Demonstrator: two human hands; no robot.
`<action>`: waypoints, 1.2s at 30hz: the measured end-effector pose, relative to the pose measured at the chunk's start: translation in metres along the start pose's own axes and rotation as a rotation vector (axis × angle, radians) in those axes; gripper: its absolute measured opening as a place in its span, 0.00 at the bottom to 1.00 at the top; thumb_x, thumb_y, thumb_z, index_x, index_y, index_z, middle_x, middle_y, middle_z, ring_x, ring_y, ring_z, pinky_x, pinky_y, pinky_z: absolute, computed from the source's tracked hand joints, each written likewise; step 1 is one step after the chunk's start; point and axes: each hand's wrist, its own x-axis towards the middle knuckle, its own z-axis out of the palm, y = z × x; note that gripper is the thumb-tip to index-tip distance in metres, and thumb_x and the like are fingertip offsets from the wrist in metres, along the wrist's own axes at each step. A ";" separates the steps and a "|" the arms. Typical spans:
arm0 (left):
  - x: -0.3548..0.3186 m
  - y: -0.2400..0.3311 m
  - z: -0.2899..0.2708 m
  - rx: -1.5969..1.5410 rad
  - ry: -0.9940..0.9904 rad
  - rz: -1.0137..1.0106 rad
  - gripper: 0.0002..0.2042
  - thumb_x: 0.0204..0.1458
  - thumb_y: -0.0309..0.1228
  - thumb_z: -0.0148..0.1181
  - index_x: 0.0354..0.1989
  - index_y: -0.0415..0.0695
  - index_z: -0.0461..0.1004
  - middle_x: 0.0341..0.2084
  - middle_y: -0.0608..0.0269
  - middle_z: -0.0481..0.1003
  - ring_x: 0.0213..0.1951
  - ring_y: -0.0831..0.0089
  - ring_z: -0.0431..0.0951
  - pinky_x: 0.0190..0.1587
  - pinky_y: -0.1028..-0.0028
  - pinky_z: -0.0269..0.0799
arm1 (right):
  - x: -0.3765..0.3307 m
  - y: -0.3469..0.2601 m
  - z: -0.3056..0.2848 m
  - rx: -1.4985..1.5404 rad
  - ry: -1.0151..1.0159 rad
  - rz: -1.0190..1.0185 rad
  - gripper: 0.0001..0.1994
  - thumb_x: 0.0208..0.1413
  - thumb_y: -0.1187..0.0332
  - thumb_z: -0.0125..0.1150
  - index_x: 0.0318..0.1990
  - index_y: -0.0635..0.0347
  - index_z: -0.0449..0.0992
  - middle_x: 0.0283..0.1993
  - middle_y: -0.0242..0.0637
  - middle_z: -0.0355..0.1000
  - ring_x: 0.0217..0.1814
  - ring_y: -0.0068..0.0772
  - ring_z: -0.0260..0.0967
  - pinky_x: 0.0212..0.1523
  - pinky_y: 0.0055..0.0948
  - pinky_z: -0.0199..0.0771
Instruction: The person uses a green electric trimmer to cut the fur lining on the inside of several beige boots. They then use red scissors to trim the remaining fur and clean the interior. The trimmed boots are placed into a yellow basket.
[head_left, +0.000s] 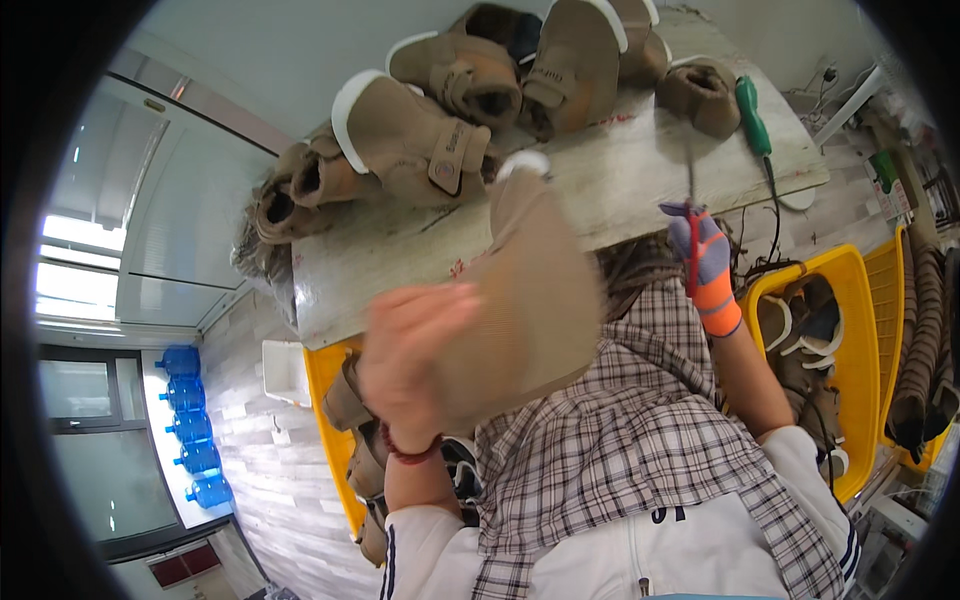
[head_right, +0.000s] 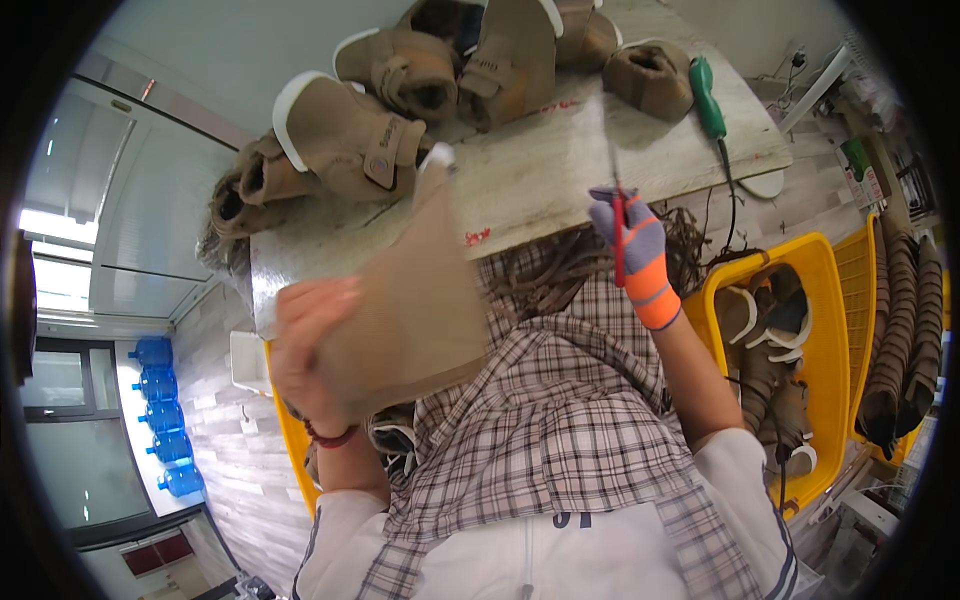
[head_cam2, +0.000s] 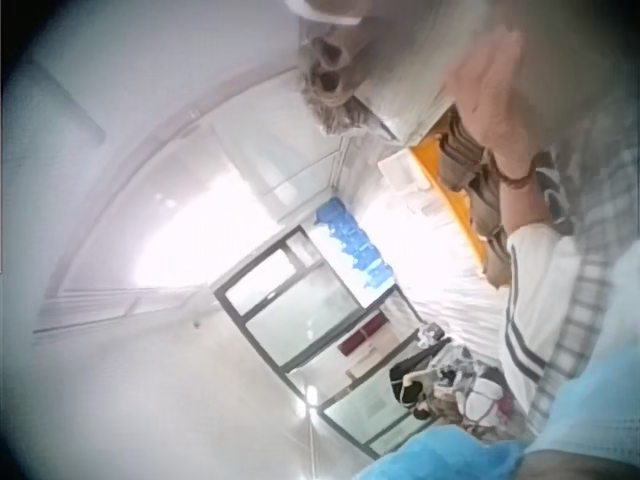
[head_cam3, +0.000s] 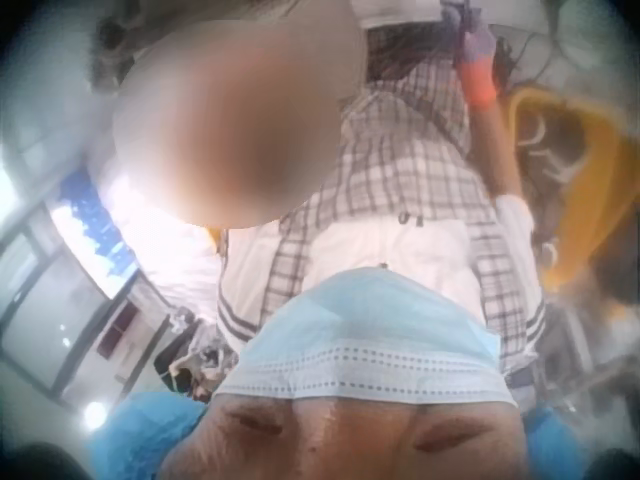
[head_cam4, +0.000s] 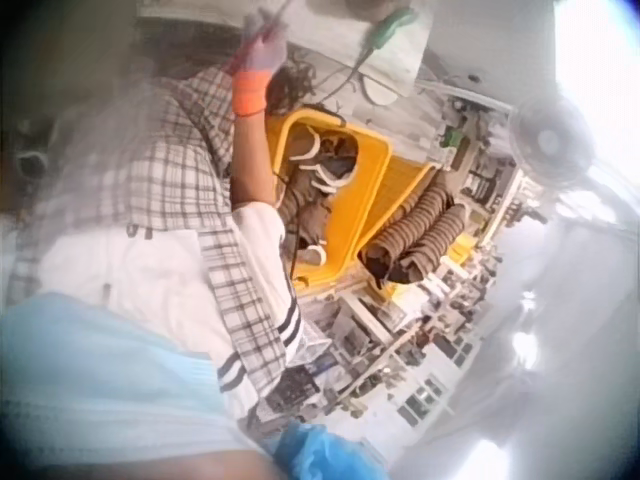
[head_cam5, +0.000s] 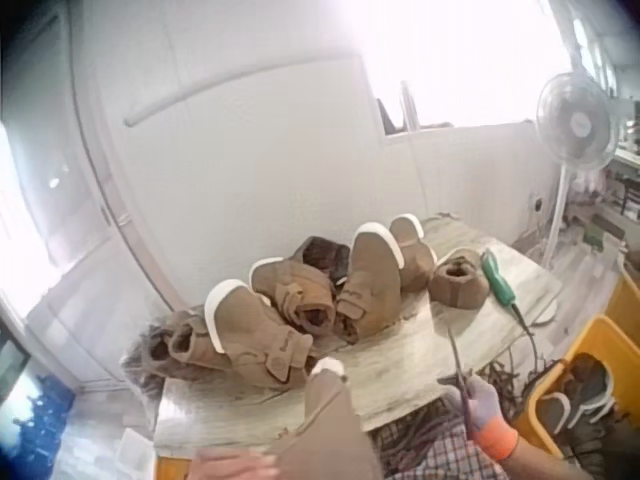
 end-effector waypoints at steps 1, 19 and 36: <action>0.028 0.006 0.014 0.103 -0.106 0.212 0.16 0.40 0.29 0.54 0.41 0.41 0.74 0.39 0.58 0.75 0.38 0.64 0.74 0.41 0.70 0.70 | 0.002 0.001 -0.009 0.090 0.077 0.019 0.12 0.54 0.66 0.59 0.43 0.63 0.74 0.31 0.26 0.70 0.27 0.11 0.61 0.26 0.13 0.60; 0.028 -0.164 0.147 0.885 0.032 -0.549 0.37 0.40 0.23 0.56 0.63 0.56 0.52 0.62 0.50 0.49 0.66 0.52 0.42 0.62 0.45 0.42 | -0.005 0.047 0.031 0.451 0.100 0.126 0.15 0.53 0.73 0.59 0.47 0.67 0.67 0.43 0.37 0.70 0.39 0.26 0.70 0.28 0.24 0.76; -0.161 -0.085 -0.054 0.264 0.095 -0.327 0.13 0.41 0.29 0.64 0.38 0.44 0.74 0.38 0.60 0.73 0.40 0.67 0.73 0.47 0.66 0.67 | 0.040 0.075 0.098 0.019 -0.054 -0.016 0.26 0.36 0.58 0.74 0.40 0.64 0.70 0.33 0.33 0.70 0.33 0.22 0.63 0.36 0.25 0.67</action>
